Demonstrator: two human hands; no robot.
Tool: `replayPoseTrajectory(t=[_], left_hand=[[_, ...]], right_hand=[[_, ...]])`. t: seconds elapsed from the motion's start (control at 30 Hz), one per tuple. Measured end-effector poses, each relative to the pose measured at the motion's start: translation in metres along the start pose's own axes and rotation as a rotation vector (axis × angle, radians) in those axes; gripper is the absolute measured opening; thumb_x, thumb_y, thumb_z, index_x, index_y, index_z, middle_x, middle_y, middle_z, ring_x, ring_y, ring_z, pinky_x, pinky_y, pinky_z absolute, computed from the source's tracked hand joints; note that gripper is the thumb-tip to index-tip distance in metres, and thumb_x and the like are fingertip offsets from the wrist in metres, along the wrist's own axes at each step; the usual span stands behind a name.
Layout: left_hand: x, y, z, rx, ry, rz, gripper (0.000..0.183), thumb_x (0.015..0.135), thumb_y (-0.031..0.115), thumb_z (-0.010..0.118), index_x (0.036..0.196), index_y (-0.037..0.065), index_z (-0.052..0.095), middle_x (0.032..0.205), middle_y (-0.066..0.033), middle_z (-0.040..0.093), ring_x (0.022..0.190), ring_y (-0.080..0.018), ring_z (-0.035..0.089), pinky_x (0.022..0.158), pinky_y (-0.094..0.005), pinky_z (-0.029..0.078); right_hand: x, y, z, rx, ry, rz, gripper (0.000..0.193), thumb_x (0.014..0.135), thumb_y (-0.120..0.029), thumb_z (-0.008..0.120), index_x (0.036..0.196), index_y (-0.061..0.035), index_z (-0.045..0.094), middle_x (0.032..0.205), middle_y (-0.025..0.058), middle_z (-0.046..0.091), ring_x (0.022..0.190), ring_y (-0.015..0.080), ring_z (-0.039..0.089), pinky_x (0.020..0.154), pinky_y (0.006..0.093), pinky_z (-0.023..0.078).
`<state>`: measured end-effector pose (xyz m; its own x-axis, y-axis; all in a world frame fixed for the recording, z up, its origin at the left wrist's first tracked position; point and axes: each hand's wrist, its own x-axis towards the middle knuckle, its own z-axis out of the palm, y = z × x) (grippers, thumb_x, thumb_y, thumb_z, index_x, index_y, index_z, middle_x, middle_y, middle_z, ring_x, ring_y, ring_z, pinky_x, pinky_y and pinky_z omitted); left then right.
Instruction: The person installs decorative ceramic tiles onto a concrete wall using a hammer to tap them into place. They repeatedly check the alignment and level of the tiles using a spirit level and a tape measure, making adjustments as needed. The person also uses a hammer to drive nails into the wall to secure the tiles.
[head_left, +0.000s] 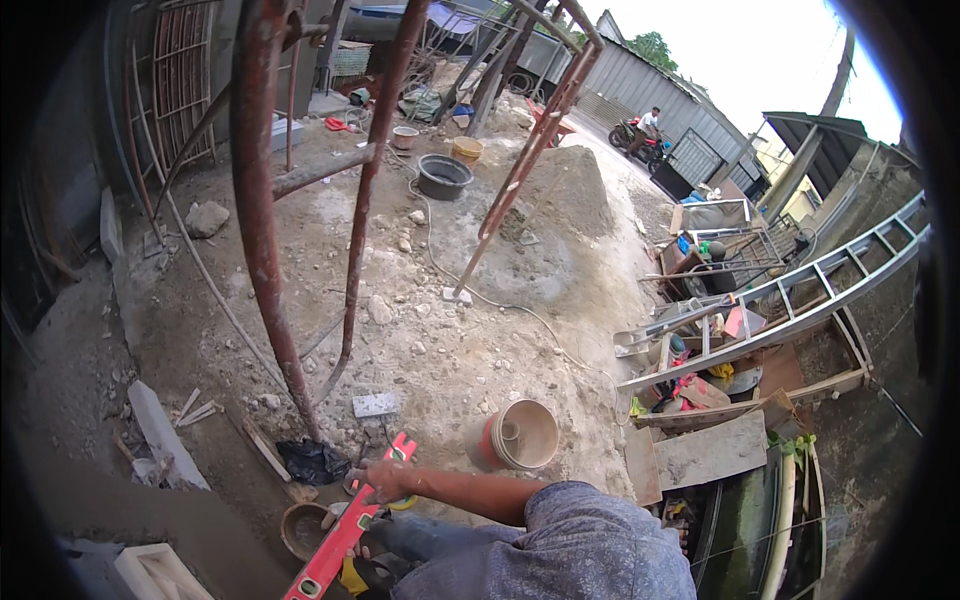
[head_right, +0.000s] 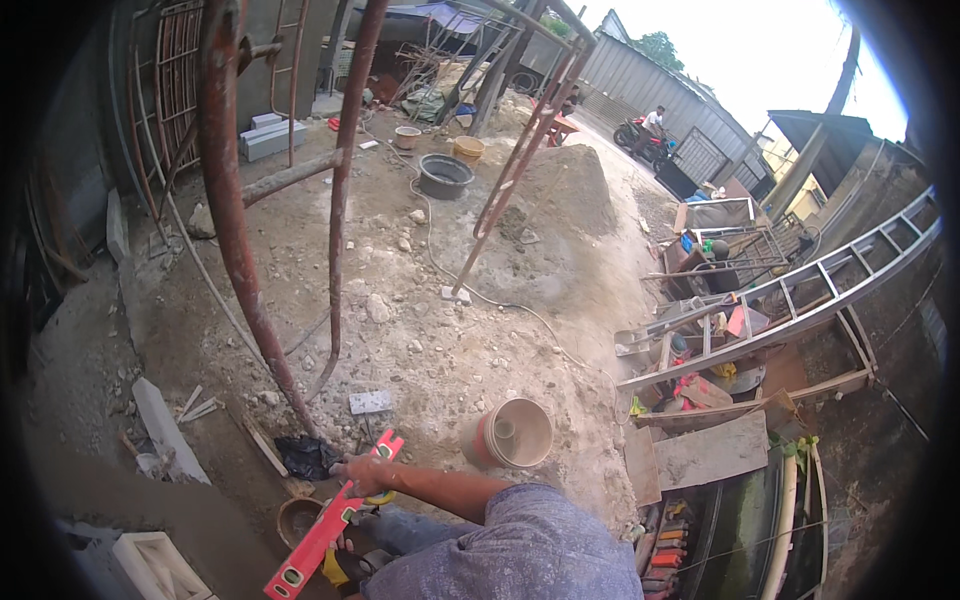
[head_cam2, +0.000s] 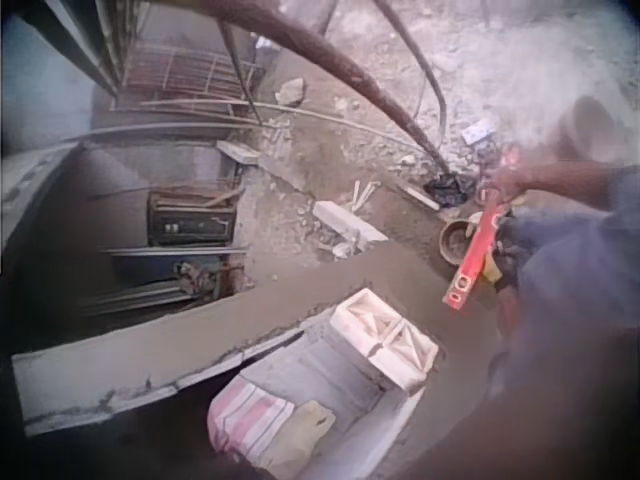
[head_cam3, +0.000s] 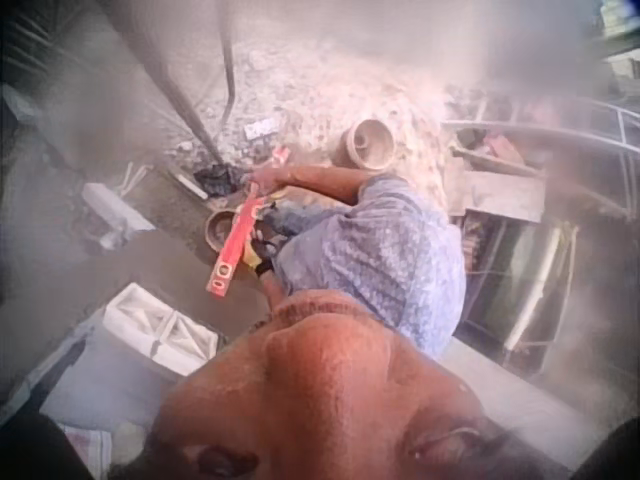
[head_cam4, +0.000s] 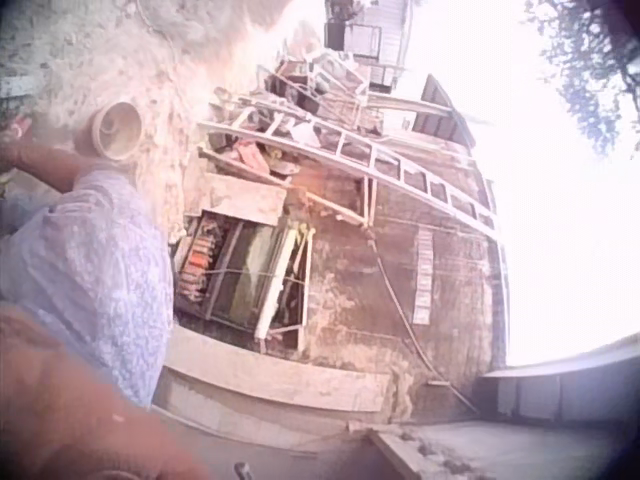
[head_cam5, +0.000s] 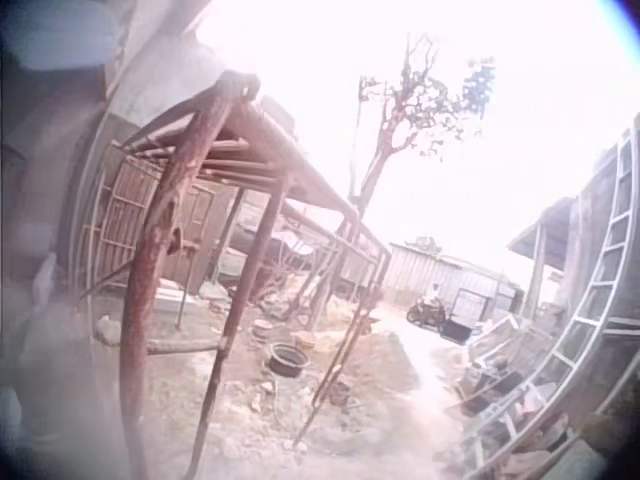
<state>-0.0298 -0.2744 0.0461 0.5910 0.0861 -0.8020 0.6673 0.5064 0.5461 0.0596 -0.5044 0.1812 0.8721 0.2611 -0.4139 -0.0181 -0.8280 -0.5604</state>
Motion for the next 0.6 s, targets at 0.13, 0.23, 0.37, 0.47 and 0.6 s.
replayPoseTrajectory(t=[0.13, 0.23, 0.37, 0.47, 0.6], left_hand=[[-0.018, 0.005, 0.058, 0.296, -0.121, -0.039, 0.04, 0.094, 0.034, 0.054, 0.115, 0.001, 0.059, 0.12, -0.0108, 0.056, 0.106, -0.0196, 0.054, 0.09, -0.0335, 0.043], [-0.013, 0.003, 0.074, 0.455, -0.134, -0.066, 0.038, 0.092, 0.033, 0.058, 0.112, 0.001, 0.061, 0.114, -0.0104, 0.059, 0.1, -0.0194, 0.056, 0.087, -0.0338, 0.044], [0.006, -0.005, 0.075, 0.631, -0.086, -0.113, 0.036, 0.089, 0.032, 0.062, 0.106, 0.001, 0.064, 0.106, -0.0099, 0.062, 0.093, -0.0192, 0.058, 0.083, -0.0343, 0.046], [0.021, -0.005, 0.048, 0.747, 0.005, -0.147, 0.034, 0.087, 0.032, 0.065, 0.102, 0.001, 0.067, 0.099, -0.0094, 0.065, 0.088, -0.0189, 0.059, 0.079, -0.0346, 0.047], [0.031, 0.013, -0.021, 0.84, 0.209, -0.133, 0.032, 0.084, 0.031, 0.07, 0.097, 0.001, 0.07, 0.091, -0.0089, 0.068, 0.081, -0.0187, 0.061, 0.075, -0.0351, 0.049]], right_hand=[[-0.022, 0.035, 0.023, 0.005, -0.066, -0.091, 0.051, 0.078, -0.036, 0.076, 0.118, -0.0086, 0.063, 0.116, 0.0216, 0.063, 0.108, 0.0407, 0.061, 0.088, 0.0493, 0.05], [-0.024, 0.055, 0.018, 0.23, -0.239, 0.038, 0.05, 0.078, -0.036, 0.076, 0.119, -0.0104, 0.063, 0.109, 0.0193, 0.067, 0.107, 0.0388, 0.063, 0.087, 0.0492, 0.049], [-0.017, 0.111, 0.056, 0.205, -0.263, 0.133, 0.046, 0.079, -0.034, 0.075, 0.117, -0.0112, 0.064, 0.104, 0.0175, 0.069, 0.104, 0.0364, 0.064, 0.086, 0.0476, 0.049], [-0.017, 0.173, 0.101, 0.229, -0.202, 0.276, 0.041, 0.081, -0.032, 0.073, 0.116, -0.0112, 0.066, 0.105, 0.0169, 0.07, 0.103, 0.0348, 0.065, 0.086, 0.0453, 0.05], [-0.032, 0.225, 0.137, 0.249, -0.154, 0.544, 0.041, 0.082, -0.034, 0.072, 0.118, -0.0137, 0.066, 0.108, 0.0157, 0.07, 0.105, 0.0344, 0.065, 0.088, 0.0453, 0.05]])
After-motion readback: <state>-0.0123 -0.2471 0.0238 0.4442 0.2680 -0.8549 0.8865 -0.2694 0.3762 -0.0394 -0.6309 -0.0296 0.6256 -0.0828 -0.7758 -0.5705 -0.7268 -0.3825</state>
